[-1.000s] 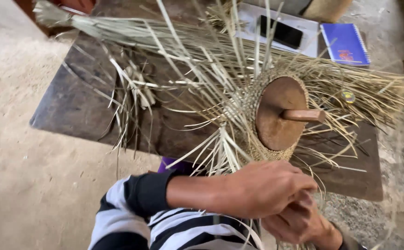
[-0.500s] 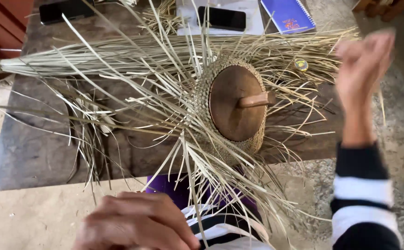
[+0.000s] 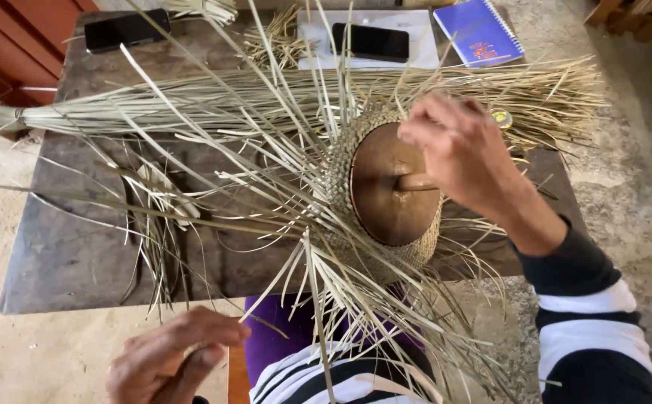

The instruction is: Weaving straw strands around a wooden mold to form the brim of a hat.

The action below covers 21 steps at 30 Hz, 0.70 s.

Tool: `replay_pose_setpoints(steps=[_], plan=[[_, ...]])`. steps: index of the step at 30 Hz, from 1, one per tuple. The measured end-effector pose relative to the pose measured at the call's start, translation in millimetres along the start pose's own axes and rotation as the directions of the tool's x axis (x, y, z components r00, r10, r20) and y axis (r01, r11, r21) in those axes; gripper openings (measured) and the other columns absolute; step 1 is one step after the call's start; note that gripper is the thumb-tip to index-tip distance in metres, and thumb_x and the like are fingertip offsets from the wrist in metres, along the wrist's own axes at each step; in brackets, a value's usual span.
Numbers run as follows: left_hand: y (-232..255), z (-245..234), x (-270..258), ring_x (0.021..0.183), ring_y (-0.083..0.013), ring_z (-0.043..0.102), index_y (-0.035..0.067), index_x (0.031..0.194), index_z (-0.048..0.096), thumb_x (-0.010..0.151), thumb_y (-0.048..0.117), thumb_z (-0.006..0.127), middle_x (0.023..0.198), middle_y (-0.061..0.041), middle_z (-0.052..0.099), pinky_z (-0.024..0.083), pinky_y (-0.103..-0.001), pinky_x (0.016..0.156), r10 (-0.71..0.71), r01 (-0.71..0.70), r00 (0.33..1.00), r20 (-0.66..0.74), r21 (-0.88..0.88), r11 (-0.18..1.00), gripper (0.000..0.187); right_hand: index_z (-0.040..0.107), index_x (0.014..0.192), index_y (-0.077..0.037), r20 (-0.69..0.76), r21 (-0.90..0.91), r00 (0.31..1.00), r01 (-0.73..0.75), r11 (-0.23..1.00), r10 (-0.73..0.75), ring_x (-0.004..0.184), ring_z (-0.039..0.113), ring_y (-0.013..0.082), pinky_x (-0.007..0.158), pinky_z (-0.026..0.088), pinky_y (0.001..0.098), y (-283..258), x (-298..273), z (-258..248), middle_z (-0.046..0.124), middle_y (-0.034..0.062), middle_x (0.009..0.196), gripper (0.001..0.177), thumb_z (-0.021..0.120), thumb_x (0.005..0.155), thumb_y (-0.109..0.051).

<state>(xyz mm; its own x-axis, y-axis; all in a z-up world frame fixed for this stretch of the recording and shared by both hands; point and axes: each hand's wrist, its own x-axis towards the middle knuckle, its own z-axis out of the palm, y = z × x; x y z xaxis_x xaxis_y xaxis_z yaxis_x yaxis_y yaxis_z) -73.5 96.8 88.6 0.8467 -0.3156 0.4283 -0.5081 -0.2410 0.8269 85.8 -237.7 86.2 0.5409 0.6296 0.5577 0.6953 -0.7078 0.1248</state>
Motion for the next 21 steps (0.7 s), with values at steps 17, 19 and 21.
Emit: replay_pose_setpoints(steps=[17, 19, 21], plan=[[-74.7, 94.8, 66.6, 0.050, -0.0071, 0.017, 0.018, 0.061, 0.028, 0.092, 0.036, 0.049, 0.056, 0.006, 0.020, 0.015, -0.025, 0.049, -0.442, 0.385, 0.897, -0.007, -0.478, 0.790, 0.041, 0.055, 0.078, -0.012, 0.579, 0.349, 0.769, 0.066, 0.935, -0.270, 0.074, 0.053, 0.0145, 0.074, 0.039, 0.0339, -82.4, -102.9, -10.3, 0.057, 0.0036, 0.084, 0.021, 0.050, 0.071, 0.007], [-77.8, 97.0, 71.1, 0.050, -0.0067, 0.023, 0.015, 0.064, 0.041, 0.090, 0.032, 0.053, 0.055, 0.006, 0.029, 0.020, -0.025, 0.048, -0.476, 0.420, 0.879, 0.007, -0.484, 0.768, 0.034, 0.055, 0.075, -0.012, 0.702, 0.406, 0.653, -0.040, 0.913, -0.284, 0.072, 0.052, 0.0147, 0.076, 0.038, 0.0359, -76.2, -123.0, -17.0, 0.054, 0.0015, 0.084, 0.018, 0.051, 0.071, 0.005], [-80.2, 97.9, 74.6, 0.050, -0.0063, 0.030, 0.012, 0.066, 0.053, 0.088, 0.029, 0.058, 0.054, 0.006, 0.038, 0.025, -0.025, 0.048, -0.514, 0.460, 0.857, 0.025, -0.488, 0.742, 0.027, 0.055, 0.073, -0.012, 0.798, 0.446, 0.515, -0.157, 0.881, -0.312, 0.070, 0.051, 0.0149, 0.078, 0.037, 0.0380, -70.4, -140.4, -23.4, 0.052, -0.0006, 0.083, 0.016, 0.052, 0.070, 0.003]])
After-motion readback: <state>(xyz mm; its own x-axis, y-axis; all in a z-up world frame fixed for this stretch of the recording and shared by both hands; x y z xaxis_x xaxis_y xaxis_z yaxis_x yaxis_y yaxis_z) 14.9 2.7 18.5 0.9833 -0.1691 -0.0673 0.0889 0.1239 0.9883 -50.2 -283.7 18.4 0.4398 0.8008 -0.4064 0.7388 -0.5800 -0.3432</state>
